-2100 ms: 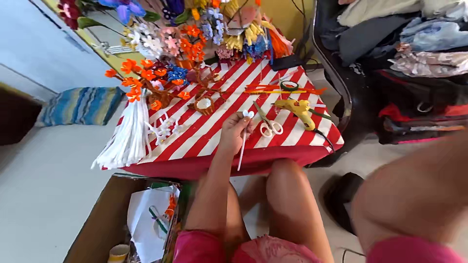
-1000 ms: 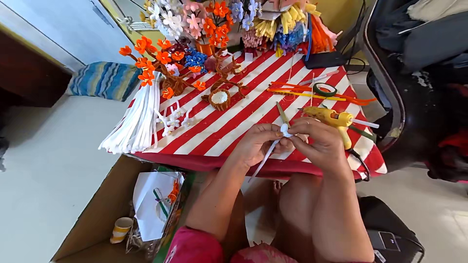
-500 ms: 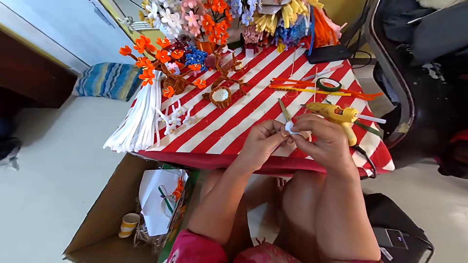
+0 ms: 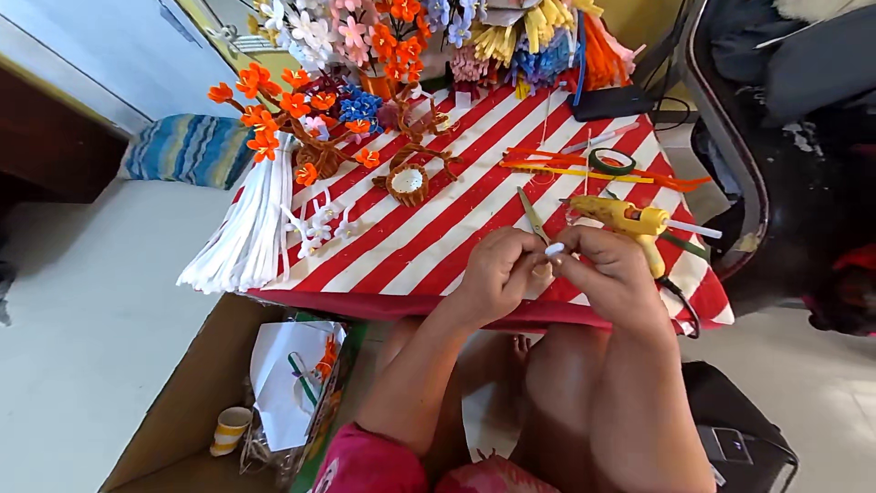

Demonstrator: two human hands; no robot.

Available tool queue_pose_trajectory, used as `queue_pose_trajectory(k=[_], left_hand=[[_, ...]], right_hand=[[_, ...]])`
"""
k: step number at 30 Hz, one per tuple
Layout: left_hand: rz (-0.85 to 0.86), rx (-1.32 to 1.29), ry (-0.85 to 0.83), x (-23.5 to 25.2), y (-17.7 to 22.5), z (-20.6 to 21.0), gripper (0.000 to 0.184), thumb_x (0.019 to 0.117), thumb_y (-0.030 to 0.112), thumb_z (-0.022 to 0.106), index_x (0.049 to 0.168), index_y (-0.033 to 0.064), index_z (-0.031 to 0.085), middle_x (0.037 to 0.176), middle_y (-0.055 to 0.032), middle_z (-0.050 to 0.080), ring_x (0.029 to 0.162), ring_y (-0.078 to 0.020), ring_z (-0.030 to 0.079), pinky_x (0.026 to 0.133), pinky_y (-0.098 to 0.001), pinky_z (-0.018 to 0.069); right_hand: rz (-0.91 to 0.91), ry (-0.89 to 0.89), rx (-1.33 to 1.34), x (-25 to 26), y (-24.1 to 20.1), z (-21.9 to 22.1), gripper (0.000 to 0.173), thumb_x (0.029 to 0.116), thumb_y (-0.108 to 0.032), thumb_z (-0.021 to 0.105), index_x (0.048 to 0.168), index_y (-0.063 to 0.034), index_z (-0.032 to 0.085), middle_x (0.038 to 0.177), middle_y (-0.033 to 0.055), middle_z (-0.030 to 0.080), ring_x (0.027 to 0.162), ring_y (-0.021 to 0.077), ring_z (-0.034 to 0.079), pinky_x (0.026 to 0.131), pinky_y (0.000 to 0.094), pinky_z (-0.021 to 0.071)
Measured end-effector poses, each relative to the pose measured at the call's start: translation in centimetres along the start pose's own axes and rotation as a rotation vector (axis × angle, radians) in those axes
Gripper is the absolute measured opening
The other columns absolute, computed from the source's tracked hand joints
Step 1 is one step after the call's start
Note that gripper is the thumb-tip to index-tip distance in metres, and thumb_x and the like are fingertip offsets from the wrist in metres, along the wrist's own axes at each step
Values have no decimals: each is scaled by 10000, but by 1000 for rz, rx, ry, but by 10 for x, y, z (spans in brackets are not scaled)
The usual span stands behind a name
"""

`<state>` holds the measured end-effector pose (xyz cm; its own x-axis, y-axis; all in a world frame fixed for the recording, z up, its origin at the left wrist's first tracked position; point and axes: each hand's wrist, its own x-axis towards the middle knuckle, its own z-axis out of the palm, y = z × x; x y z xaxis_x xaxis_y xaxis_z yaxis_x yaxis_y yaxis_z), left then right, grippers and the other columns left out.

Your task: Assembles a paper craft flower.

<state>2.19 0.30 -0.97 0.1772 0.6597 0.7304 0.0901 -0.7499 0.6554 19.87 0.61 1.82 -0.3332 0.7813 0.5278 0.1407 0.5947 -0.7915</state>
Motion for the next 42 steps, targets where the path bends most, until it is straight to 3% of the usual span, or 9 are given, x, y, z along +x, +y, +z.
queue_pose_trajectory(k=[5,11,15,18,22,28,33,39,42], left_hand=[[147,125,-9,1,-2,-1,138,1014,52,568,938,-33,645,863,-116,663,867,-144,641,862,-264,534],[-118,-98,-128,5,-2,-11,107,951,37,666,922,-66,672,866,-80,689,845,-49,658,830,-223,554],[-384,-387,-60,6,1,-12,63,974,-23,585,948,6,634,832,30,668,787,-18,658,787,-242,581],[-478,-499,11,7,0,-10,109,994,-15,546,943,47,619,784,44,647,736,-22,640,747,-221,564],[-551,-631,88,7,0,-6,145,1004,-7,525,937,61,634,780,28,649,727,-33,632,736,-210,552],[-581,-651,169,7,2,-1,164,1004,-1,511,922,69,635,765,23,642,715,-41,630,742,-226,556],[-525,-612,104,5,2,-2,151,991,-24,527,945,65,640,777,35,663,722,-25,637,727,-213,552],[-223,-268,-80,5,-6,-7,77,933,-35,565,921,-59,636,804,-20,642,757,-4,608,739,-201,535],[-333,-376,-33,3,-4,-2,90,953,-35,549,944,-21,637,799,21,643,746,-2,621,736,-209,549]], right_hand=[[225,-49,294,1,-2,-4,157,914,-72,573,851,-175,674,689,-140,620,598,-49,563,574,135,487],[315,-61,238,2,-2,-6,123,915,-60,608,840,-135,671,685,-103,646,592,-20,600,573,151,522],[256,4,332,3,2,-6,264,1038,-160,520,888,-132,735,709,-73,686,638,25,649,648,202,573],[309,134,298,5,1,-4,357,1064,-166,407,991,-101,751,620,-77,618,561,30,592,598,206,545],[395,122,165,8,-6,7,376,1040,-108,426,1377,-85,591,591,-69,492,458,8,474,461,162,442],[239,120,113,7,-1,19,56,951,-71,621,972,-89,670,770,-74,649,647,-16,598,606,139,516],[197,171,148,6,1,21,141,932,-44,570,866,-137,653,707,-106,610,628,-22,583,611,151,514],[278,157,165,6,0,19,198,869,-33,532,748,-176,597,615,-127,523,539,-41,488,525,127,417],[282,175,209,6,3,18,207,872,-45,536,738,-182,614,615,-122,541,540,-31,503,531,139,436]])
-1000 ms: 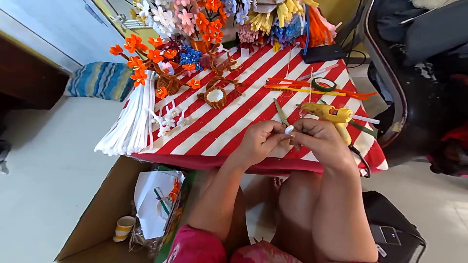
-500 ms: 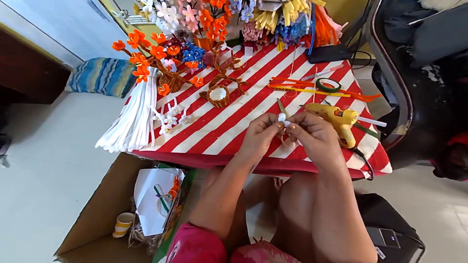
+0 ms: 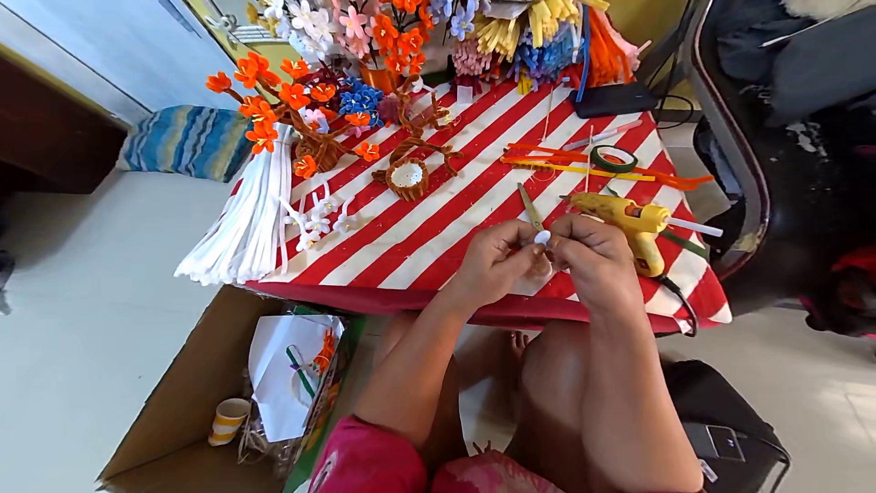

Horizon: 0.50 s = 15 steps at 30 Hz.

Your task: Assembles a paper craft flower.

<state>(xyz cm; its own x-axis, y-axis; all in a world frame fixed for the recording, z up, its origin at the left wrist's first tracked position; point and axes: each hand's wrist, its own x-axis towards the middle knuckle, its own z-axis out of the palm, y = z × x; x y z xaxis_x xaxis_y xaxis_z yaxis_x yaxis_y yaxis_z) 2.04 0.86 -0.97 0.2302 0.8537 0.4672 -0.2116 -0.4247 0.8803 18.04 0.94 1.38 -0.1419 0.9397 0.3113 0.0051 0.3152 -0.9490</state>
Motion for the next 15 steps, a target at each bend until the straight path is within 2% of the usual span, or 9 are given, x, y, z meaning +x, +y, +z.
queue_pose_trajectory(k=[2,4,6,8,10,12,13,15], left_hand=[[-96,-167,91,0,1,4,129,974,-28,541,947,45,644,781,52,653,727,-5,631,724,-207,554],[-164,-295,171,1,1,5,159,992,-6,531,932,75,653,776,38,659,724,-27,635,731,-218,554],[-216,-390,235,2,0,4,175,1006,20,520,937,80,669,780,11,661,720,-54,639,742,-240,563],[-241,-437,268,3,0,3,190,1025,41,500,968,93,673,807,-5,675,738,-74,654,770,-264,576],[-243,-464,273,3,1,2,204,1036,56,469,974,113,655,850,-12,679,774,-85,659,796,-278,573],[-263,-495,291,4,2,3,206,1038,60,464,980,109,655,898,-18,685,836,-98,674,841,-302,578],[-273,-515,305,4,3,3,202,1036,58,473,984,102,664,910,-21,689,850,-100,676,849,-304,578],[-274,-543,324,4,4,4,201,1027,51,495,997,95,689,917,-18,693,838,-85,667,817,-275,573]], right_hand=[[-9,26,62,1,0,0,249,982,-71,508,812,-162,666,650,-110,620,565,-19,573,565,151,507],[-1,56,130,1,-1,1,316,1059,-110,427,942,-103,721,657,-78,657,558,9,601,555,170,530],[12,72,177,2,-3,2,375,1079,-106,350,1116,-32,716,619,-58,637,522,29,597,529,187,536],[32,83,181,2,-3,4,389,1063,-75,330,1222,-13,679,567,-60,588,477,28,565,502,191,525],[71,99,107,1,-4,7,365,1022,-38,399,1290,-25,646,544,-71,508,440,14,490,461,174,466],[59,109,-1,0,-4,11,315,934,10,583,1238,-46,649,596,-76,544,459,-15,473,453,139,425],[14,102,-49,0,-3,12,308,889,17,666,1192,-39,652,635,-76,549,498,-18,482,481,135,429],[-62,7,-90,-1,1,14,282,870,-18,716,1136,-43,625,847,-31,640,665,11,592,620,170,534]])
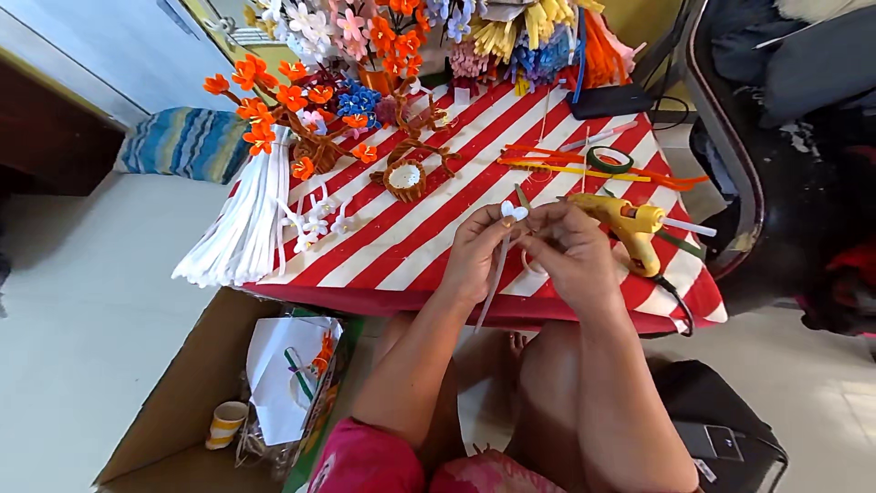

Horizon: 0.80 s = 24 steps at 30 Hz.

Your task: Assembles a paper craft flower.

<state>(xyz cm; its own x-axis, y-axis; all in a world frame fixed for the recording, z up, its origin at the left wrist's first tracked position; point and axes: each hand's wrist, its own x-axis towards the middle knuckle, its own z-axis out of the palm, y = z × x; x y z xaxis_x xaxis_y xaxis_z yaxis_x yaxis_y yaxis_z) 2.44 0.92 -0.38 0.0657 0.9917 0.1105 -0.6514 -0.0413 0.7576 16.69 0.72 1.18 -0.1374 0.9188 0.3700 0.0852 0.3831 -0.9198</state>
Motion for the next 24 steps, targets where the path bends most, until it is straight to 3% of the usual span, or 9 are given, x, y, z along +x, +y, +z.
queue_pose_trajectory(k=[4,7,10,12,14,16,17,21,24], left_hand=[[-1,-39,15,-2,1,1,203,1028,46,503,1050,82,701,944,-32,717,858,-85,686,819,-274,578],[-28,-92,29,-1,2,0,203,1025,63,498,1025,96,698,1001,-41,716,861,-88,680,790,-259,572],[-40,-102,37,-1,5,-1,215,1027,77,475,1029,99,690,1024,-47,715,807,-79,677,703,-232,568],[-36,-118,25,-1,6,-3,222,1029,81,471,1051,100,691,1028,-45,710,842,-97,681,740,-262,577],[-16,-133,19,0,5,-3,223,1021,85,487,1058,106,705,1035,-38,710,852,-100,682,763,-275,583],[19,-131,6,0,2,-3,208,1017,81,513,1052,114,716,1041,-26,708,868,-91,679,792,-270,581],[44,-108,-8,0,0,-3,203,1012,78,522,1059,117,716,1045,-22,704,881,-91,673,811,-274,576],[151,67,-78,0,-8,-1,185,995,52,556,1067,127,709,1059,7,686,959,-88,652,896,-310,555],[186,144,-93,-2,-12,2,183,980,-14,554,1045,96,686,1085,4,644,985,-82,627,908,-305,549]], right_hand=[[-1,-54,30,-1,6,16,76,912,-44,677,960,-65,621,812,-36,641,707,8,611,662,177,536],[-12,-22,89,-2,5,22,72,910,-16,650,947,-69,617,783,-49,638,695,5,613,661,172,537],[1,-53,221,-2,5,15,149,949,-3,560,998,-77,680,824,-28,703,730,44,667,693,214,578],[22,-68,349,-1,5,10,281,936,21,499,1009,-77,753,854,2,743,737,55,678,690,218,572],[-2,-99,510,0,11,7,241,938,-3,582,1038,-99,779,893,23,757,755,63,688,722,227,584],[-16,-94,672,1,16,10,145,928,-112,731,1057,-118,796,914,31,758,764,70,694,735,235,593],[-13,-63,723,2,15,13,130,919,-145,749,1036,-129,803,909,26,756,747,67,685,719,234,587],[-49,67,762,4,13,17,119,974,-138,669,976,-166,784,996,-2,719,780,67,654,707,237,578],[-52,204,670,3,11,15,169,951,-46,655,1013,-176,744,923,-14,715,772,66,669,720,240,590]])
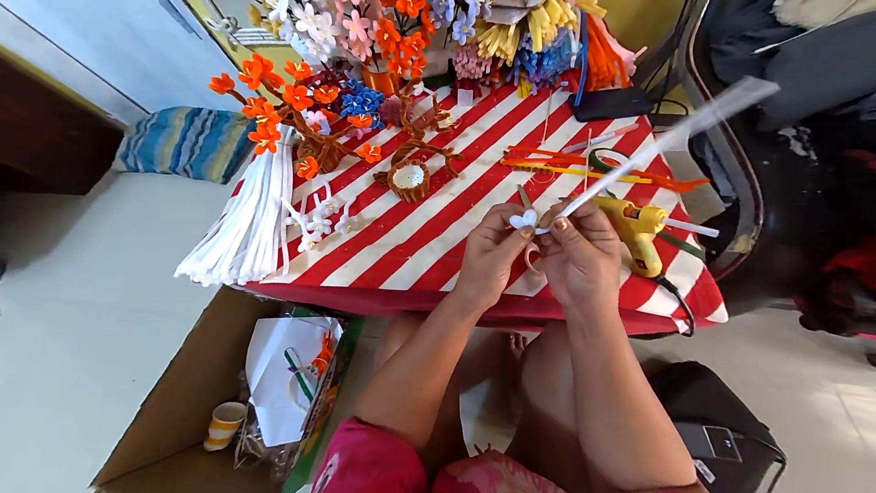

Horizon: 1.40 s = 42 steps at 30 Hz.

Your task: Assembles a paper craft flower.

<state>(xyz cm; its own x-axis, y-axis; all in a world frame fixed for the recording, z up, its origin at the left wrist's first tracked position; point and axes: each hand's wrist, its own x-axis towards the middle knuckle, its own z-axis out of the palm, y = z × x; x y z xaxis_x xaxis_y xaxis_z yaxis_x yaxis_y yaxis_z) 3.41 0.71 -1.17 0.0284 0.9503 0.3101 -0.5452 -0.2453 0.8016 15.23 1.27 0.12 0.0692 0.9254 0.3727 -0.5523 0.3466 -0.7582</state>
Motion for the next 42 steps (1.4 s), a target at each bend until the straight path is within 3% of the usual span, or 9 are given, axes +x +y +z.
queue_pose_trajectory(k=[6,11,14,24,27,30,35,38,42], left_hand=[[-64,54,53,-2,-1,4,124,994,0,553,999,68,657,853,23,667,772,-33,631,779,-232,552],[-179,-30,65,-1,4,5,158,997,-14,540,971,50,681,855,-14,699,762,-67,665,770,-255,574],[-270,-111,79,-1,9,6,210,1002,-27,500,969,46,695,829,-24,705,730,-73,669,749,-249,581],[-425,-270,-84,0,10,-3,298,1023,22,444,852,70,683,774,-33,712,693,-82,685,696,-237,584],[-403,-211,-172,2,10,-12,227,988,76,522,874,84,718,799,-25,730,727,-85,700,726,-253,590],[-404,-56,-171,3,19,-9,140,931,-62,593,881,38,679,765,-7,710,712,-69,688,723,-242,589],[-386,5,-157,4,21,-7,141,948,-75,566,921,14,672,771,-11,706,730,-73,689,757,-254,592],[-403,-24,-129,4,21,-6,186,978,-46,508,921,26,670,757,-10,688,705,-65,672,733,-237,586],[-442,-51,-87,4,23,-7,194,1000,-33,492,915,21,658,748,-14,663,683,-66,651,712,-229,580]], right_hand=[[-149,-41,-326,5,-3,-12,182,898,16,705,996,-125,764,911,-48,726,777,39,671,721,219,589],[-121,-165,-519,8,-12,-20,171,876,21,640,943,-103,737,892,-62,683,741,7,627,663,178,550],[-128,-247,-576,9,-17,-25,164,862,32,624,924,-84,722,917,-47,675,789,14,634,711,182,564],[-135,-419,-595,12,-30,-34,139,841,-19,637,843,-132,717,867,-72,660,796,8,628,702,179,554],[-147,-443,-616,11,-30,-33,123,840,-16,634,833,-120,699,853,-68,651,800,4,624,712,175,552],[-111,-428,-633,9,-32,-32,129,819,-8,625,822,-122,684,844,-74,649,779,-9,618,697,167,545],[65,-266,-505,9,-29,-28,160,859,-8,623,925,-147,670,776,-84,661,647,-6,599,601,161,522],[36,-333,-479,13,-28,-35,196,948,-38,547,1024,-137,698,855,-60,677,734,20,634,693,203,560],[-65,-428,-642,12,-30,-36,195,889,-10,618,1023,-99,728,983,-46,672,867,28,645,772,205,578]])
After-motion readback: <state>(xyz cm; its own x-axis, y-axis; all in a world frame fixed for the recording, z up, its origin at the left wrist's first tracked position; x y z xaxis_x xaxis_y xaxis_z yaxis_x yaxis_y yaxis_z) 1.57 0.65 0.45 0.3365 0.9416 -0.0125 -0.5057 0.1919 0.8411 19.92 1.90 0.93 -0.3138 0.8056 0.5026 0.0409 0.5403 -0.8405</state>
